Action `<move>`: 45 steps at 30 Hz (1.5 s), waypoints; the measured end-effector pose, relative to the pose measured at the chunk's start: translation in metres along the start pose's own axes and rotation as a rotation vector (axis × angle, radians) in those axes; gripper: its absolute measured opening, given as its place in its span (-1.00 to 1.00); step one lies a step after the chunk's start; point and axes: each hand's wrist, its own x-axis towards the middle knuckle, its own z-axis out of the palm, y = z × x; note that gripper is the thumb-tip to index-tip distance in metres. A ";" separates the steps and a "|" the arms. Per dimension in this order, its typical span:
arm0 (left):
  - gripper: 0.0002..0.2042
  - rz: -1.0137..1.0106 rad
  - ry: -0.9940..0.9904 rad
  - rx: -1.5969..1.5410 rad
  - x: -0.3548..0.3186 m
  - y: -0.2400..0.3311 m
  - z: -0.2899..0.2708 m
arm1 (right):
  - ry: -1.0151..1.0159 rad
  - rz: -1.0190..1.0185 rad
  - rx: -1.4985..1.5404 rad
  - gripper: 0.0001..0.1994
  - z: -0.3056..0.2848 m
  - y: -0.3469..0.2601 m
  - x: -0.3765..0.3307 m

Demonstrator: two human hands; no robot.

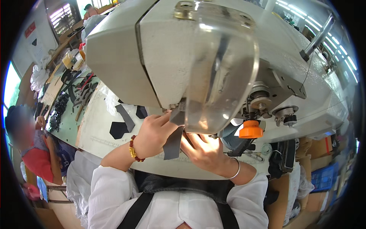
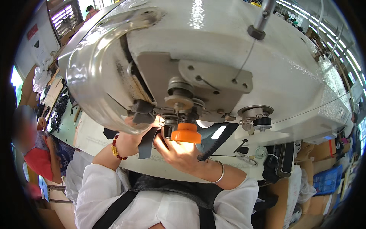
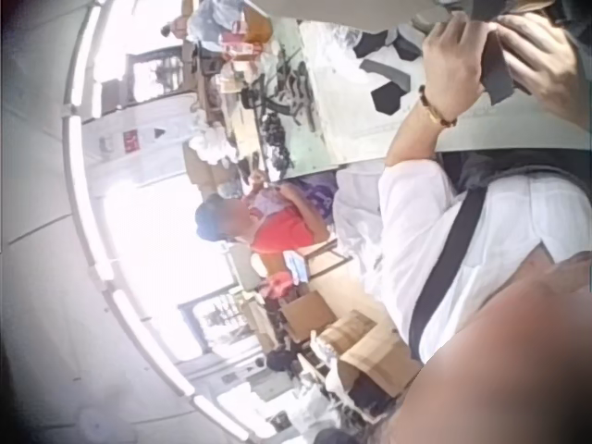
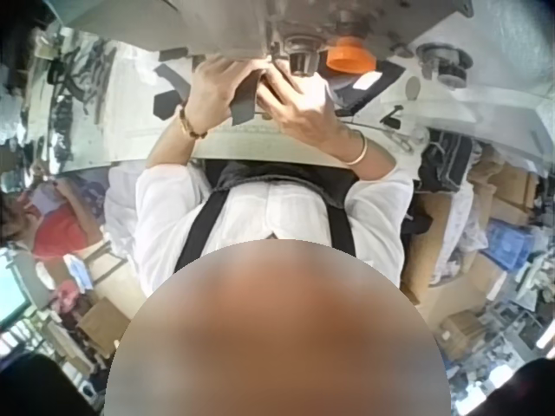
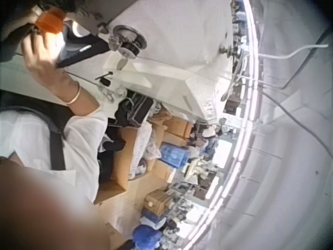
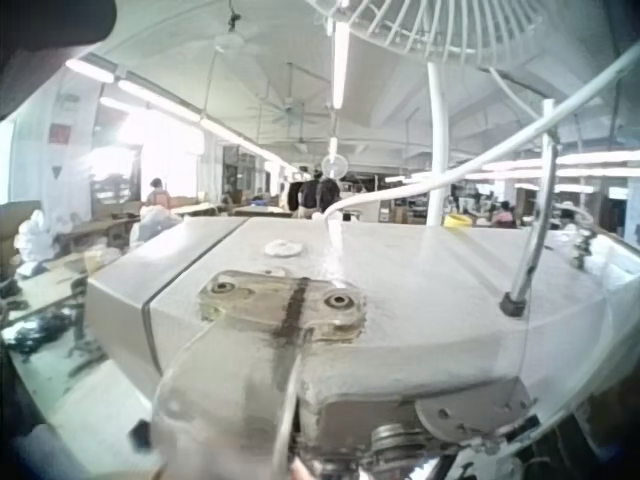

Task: The recorder uses a heavy-duty industrial sewing machine to stitch together black and grey synthetic materials into a shoe upper.

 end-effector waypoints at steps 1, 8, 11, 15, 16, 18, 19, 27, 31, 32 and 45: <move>-0.50 0.007 -0.007 0.025 0.000 0.001 0.001 | 0.002 -0.005 0.007 -0.75 -0.001 0.001 -0.001; -0.74 0.088 0.030 0.255 -0.002 0.012 0.010 | -0.013 0.015 -0.123 -0.69 -0.016 0.001 -0.005; -0.81 0.109 0.013 0.283 -0.004 0.013 0.014 | -0.105 0.057 -0.105 -0.64 -0.018 0.000 -0.004; -0.83 0.123 0.030 0.360 -0.005 0.014 0.017 | -0.145 0.038 -0.111 -0.61 -0.017 0.006 0.001; -0.84 0.131 0.024 0.394 -0.005 0.014 0.018 | -0.147 0.034 -0.107 -0.59 -0.016 0.008 0.001; -0.86 0.132 0.033 0.425 -0.004 0.016 0.018 | -0.149 0.031 -0.099 -0.55 -0.016 0.012 0.003; -0.87 0.121 0.015 0.458 -0.004 0.017 0.019 | -0.146 0.004 -0.115 -0.52 -0.017 0.014 0.002; -0.83 0.167 0.084 0.465 -0.003 0.016 0.023 | -0.236 -0.143 -0.265 -0.54 -0.013 0.027 -0.006; -0.83 0.130 0.103 0.428 -0.006 0.013 0.028 | -0.235 -0.187 -0.290 -0.54 -0.012 0.031 -0.013; -0.82 0.107 0.097 0.390 -0.007 0.012 0.030 | -0.256 -0.174 -0.288 -0.54 -0.012 0.031 -0.015; -0.71 0.080 0.087 0.279 -0.018 -0.003 0.039 | -0.201 -0.008 0.075 -0.63 0.011 0.054 -0.044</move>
